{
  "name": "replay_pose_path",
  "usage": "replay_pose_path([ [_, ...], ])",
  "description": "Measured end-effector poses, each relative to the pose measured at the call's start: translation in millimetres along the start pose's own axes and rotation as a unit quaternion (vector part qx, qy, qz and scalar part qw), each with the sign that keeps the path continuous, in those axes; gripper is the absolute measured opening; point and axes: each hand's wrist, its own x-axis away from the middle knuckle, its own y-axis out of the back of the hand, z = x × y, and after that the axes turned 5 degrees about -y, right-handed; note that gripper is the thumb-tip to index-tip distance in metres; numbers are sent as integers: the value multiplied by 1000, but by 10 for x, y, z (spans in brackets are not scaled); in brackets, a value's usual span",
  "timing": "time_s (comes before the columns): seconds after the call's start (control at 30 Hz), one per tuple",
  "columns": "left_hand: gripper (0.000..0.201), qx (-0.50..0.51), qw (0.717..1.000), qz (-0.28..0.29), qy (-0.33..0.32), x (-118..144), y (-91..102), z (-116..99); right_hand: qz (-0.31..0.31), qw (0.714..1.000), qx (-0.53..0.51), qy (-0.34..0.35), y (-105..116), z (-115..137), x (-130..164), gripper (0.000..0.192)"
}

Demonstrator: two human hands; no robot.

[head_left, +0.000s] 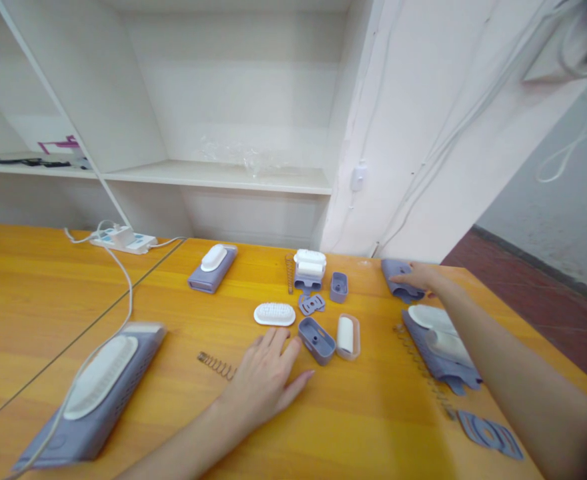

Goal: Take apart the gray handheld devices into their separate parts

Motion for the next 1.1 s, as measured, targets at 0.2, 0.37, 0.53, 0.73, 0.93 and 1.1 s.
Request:
replay_pose_path([
  [0.2,42,42,999,19,0,-233,-3,-39,41,998,55,3,5,7,21,45],
  [0.37,32,64,997,49,1,-377,-148,-25,-33,995,71,62,44,359,392,54],
  [0.53,16,121,990,60,30,-414,-226,-19,100,916,-20,389,-98,874,1428,44],
  [0.73,18,119,992,41,12,-311,-80,35,151,868,89,466,-314,1110,2256,22],
  [0.93,15,80,996,-33,24,-118,-99,161,149,871,1,468,-39,1123,2024,17],
  [1.1,16,43,997,-61,26,-39,-180,210,24,944,19,327,371,820,1228,34],
])
